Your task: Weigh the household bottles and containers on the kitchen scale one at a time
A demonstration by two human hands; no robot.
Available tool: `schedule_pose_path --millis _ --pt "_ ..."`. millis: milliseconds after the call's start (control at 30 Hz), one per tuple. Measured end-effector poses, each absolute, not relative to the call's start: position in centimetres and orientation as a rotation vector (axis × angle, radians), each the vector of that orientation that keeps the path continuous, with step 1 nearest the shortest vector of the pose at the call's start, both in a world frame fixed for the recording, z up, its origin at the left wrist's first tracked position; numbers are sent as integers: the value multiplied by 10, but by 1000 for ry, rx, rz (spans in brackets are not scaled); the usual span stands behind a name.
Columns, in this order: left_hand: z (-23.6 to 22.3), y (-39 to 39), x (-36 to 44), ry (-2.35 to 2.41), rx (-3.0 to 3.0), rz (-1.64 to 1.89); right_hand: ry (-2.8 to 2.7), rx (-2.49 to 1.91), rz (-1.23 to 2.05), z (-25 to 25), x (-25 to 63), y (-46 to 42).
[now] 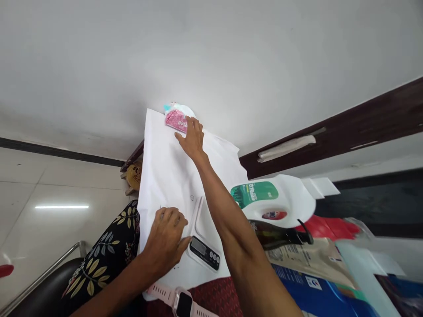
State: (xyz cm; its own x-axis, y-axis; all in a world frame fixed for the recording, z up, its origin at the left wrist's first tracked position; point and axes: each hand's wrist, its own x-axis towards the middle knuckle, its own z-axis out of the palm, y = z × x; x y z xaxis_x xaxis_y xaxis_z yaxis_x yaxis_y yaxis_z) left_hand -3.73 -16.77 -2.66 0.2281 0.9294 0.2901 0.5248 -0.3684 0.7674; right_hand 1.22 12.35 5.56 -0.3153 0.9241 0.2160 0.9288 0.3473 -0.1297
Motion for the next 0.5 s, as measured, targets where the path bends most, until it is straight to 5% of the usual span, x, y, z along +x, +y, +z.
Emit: schedule_pose_path --millis 500 --pt "-27 -169 -35 1257 1934 1009 -2327 -1791 -166 40 5 225"
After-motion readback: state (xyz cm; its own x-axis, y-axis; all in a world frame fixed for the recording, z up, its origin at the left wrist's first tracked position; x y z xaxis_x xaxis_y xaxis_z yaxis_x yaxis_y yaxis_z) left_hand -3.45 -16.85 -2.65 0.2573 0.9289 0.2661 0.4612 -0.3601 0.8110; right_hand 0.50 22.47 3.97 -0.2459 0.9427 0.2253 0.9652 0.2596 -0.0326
